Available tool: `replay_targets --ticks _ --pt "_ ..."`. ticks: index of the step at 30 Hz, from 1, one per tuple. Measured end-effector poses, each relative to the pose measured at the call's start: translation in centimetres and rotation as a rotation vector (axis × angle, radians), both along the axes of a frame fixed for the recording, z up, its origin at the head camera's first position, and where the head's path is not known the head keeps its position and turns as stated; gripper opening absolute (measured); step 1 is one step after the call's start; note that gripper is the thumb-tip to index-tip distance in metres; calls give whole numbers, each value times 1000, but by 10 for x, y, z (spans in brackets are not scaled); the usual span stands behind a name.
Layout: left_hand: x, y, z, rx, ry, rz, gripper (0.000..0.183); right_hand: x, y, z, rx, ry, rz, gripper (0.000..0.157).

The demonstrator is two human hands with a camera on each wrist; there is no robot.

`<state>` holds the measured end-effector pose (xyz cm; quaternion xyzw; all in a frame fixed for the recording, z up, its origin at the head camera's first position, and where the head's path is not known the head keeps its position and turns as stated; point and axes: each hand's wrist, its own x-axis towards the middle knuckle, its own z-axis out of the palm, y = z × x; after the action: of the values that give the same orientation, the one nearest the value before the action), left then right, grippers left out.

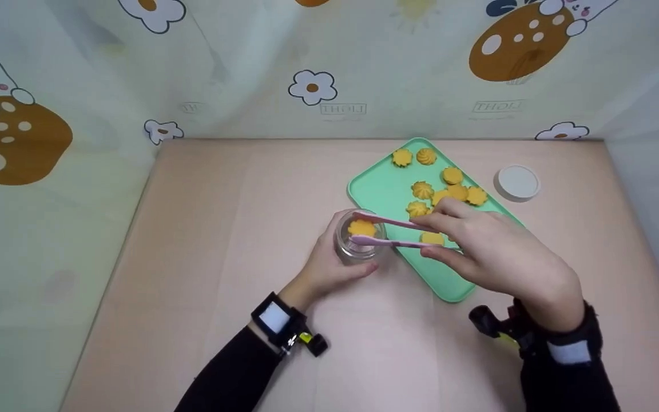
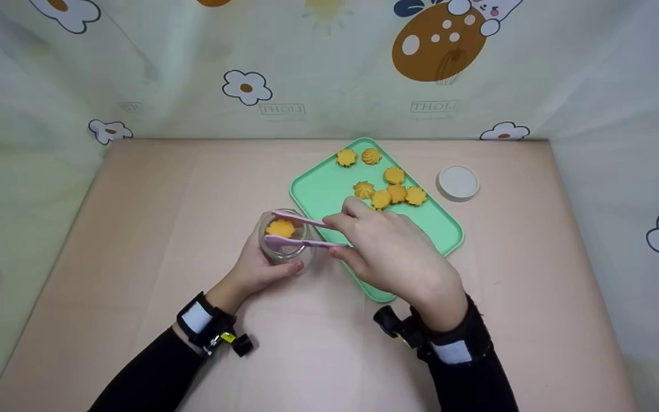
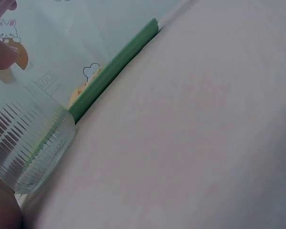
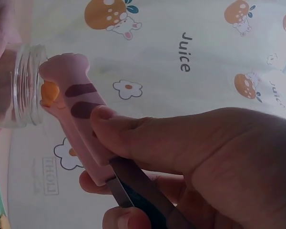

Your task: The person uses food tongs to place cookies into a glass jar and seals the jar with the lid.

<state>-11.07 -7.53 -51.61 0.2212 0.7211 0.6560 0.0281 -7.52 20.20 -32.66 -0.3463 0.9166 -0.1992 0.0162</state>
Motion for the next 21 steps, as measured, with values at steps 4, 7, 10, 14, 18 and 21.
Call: replay_targets --ticks 4,7,10,14,18,21 --pt "0 -1 0 1 -8 -3 93 2 -6 -2 14 -50 -16 36" --pt "0 -1 0 0 -5 -9 93 4 -9 -3 20 -86 -35 38" --pt "-1 0 -2 1 1 -13 93 5 -11 -4 28 -98 -56 39" --pt "-2 0 -3 12 7 -18 92 7 -12 -4 41 -97 -75 41" --pt "-2 -1 -4 20 15 -22 92 8 -14 -5 47 -93 -82 43" --pt "-2 -2 -3 14 14 -21 92 9 -15 -4 43 -92 -90 44"
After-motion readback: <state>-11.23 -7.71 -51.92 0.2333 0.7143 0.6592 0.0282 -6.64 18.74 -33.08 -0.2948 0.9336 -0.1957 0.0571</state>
